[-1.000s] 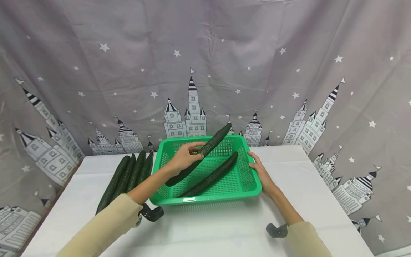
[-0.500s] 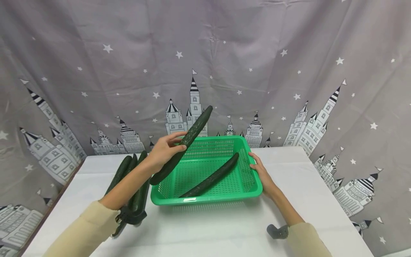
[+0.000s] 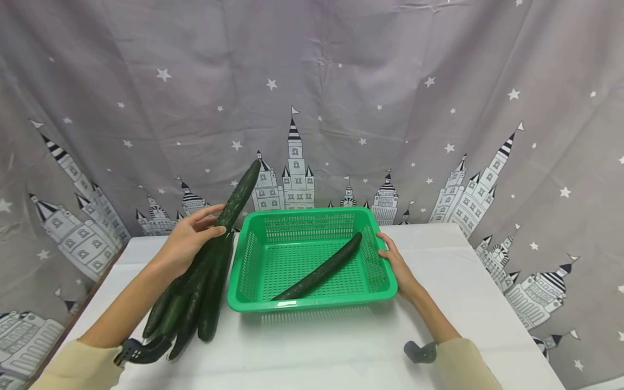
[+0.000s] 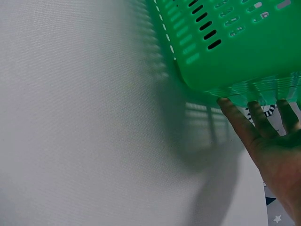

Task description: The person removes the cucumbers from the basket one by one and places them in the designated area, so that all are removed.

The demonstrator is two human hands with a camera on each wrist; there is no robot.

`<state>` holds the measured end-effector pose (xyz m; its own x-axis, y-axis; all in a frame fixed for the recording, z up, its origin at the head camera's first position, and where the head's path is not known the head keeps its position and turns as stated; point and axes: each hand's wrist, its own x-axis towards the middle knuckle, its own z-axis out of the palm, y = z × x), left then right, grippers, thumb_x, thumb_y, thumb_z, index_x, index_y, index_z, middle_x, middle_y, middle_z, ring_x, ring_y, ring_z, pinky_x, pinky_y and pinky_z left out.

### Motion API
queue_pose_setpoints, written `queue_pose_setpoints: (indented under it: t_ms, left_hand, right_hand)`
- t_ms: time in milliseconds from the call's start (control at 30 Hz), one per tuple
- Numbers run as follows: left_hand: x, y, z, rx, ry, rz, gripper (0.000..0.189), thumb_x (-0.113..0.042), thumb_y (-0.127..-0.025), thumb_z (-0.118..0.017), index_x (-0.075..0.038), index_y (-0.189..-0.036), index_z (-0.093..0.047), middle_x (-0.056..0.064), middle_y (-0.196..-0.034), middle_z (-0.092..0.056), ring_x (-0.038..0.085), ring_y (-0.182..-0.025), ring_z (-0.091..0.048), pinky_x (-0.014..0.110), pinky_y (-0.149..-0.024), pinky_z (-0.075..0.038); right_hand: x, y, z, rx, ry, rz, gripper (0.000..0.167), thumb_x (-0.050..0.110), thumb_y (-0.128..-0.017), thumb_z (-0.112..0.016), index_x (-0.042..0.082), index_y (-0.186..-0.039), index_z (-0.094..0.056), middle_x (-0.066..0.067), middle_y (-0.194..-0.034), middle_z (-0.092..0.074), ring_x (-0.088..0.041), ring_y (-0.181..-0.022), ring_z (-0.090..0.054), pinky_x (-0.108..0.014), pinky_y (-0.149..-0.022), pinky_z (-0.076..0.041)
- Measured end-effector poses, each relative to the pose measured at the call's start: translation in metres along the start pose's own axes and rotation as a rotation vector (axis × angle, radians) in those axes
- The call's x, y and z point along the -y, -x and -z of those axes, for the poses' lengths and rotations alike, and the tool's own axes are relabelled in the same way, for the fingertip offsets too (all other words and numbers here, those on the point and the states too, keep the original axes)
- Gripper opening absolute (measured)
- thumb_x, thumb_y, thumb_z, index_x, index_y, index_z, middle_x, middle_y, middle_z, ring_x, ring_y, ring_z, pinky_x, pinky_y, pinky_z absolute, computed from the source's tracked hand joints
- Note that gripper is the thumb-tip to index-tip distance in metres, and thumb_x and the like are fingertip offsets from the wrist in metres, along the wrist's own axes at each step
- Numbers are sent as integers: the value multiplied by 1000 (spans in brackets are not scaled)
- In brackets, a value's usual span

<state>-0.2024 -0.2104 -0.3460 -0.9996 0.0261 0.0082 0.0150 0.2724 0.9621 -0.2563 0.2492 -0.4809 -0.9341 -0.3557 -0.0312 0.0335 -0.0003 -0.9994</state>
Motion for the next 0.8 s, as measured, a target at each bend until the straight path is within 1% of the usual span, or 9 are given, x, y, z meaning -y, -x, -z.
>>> queue_pose_setpoints:
  t_ms: [233, 300, 367, 467, 533, 600, 633, 700, 800]
  left_hand:
    - [28, 20, 44, -76, -20, 54, 64, -13, -100, -61, -11, -158, -32, 28, -155, -28, 46, -142, -28, 62, -110, -28]
    - [39, 27, 55, -94, -23, 80, 65, -17, -101, -61, -12, -158, -30, 29, -155, -29, 46, -140, -30, 60, -109, -32]
    - [52, 33, 66, -111, -39, 108, 66, -23, -102, -61, -13, -159, -29, 28, -152, -33, 43, -135, -38, 51, -105, -41]
    - [71, 42, 80, -139, -71, 154, 68, -30, -102, -60, -14, -159, -28, 26, -148, -40, 37, -126, -46, 38, -94, -49]
    - [83, 46, 87, -163, -81, 184, 69, -31, -101, -60, -13, -159, -28, 27, -147, -40, 37, -127, -44, 40, -96, -47]
    - [95, 50, 94, -183, -77, 212, 70, -31, -101, -61, -12, -159, -27, 29, -147, -38, 40, -131, -39, 47, -101, -42]
    - [101, 52, 97, -195, -76, 228, 70, -31, -101, -61, -12, -159, -27, 29, -147, -38, 40, -131, -39, 47, -102, -42]
    - [112, 56, 104, -217, -74, 254, 70, -30, -100, -62, -11, -159, -28, 26, -143, -41, 34, -126, -44, 43, -97, -45]
    - [127, 60, 111, -245, -54, 275, 69, -26, -100, -63, -10, -158, -30, 8, -122, -59, 16, -103, -59, 29, -77, -53]
  right_hand:
    - [-1, -1, 0, -4, -8, -2, 58, 22, -107, -27, 18, -160, -6, -23, -160, -8, -45, -130, -31, -37, -90, -49]
    - [-1, -1, 0, -6, -7, -4, 58, 22, -107, -27, 18, -160, -6, -23, -160, -8, -45, -130, -32, -37, -90, -48]
    - [-1, -1, 0, -5, -4, -7, 58, 22, -107, -27, 19, -160, -6, -22, -160, -7, -45, -131, -31, -37, -91, -48]
    - [-1, 0, 0, -6, 0, -10, 58, 22, -107, -27, 19, -161, -5, -22, -160, -6, -45, -132, -30, -37, -91, -48]
    - [-1, 0, 0, -7, 1, -11, 58, 23, -107, -27, 19, -161, -5, -22, -160, -6, -45, -132, -30, -37, -91, -48]
    - [-1, 0, 0, -11, -5, -11, 58, 22, -107, -27, 19, -161, -6, -22, -160, -7, -45, -132, -30, -38, -91, -48]
    - [-1, 0, 0, -11, -6, -11, 58, 22, -107, -27, 19, -161, -6, -22, -160, -7, -45, -132, -31, -37, -90, -48]
    - [-1, 0, 0, -11, -7, -10, 58, 22, -107, -27, 19, -160, -6, -22, -160, -7, -45, -131, -31, -37, -90, -48]
    - [-1, 0, 0, -8, -3, -6, 57, 22, -107, -27, 19, -160, -6, -22, -160, -7, -45, -131, -31, -37, -90, -49]
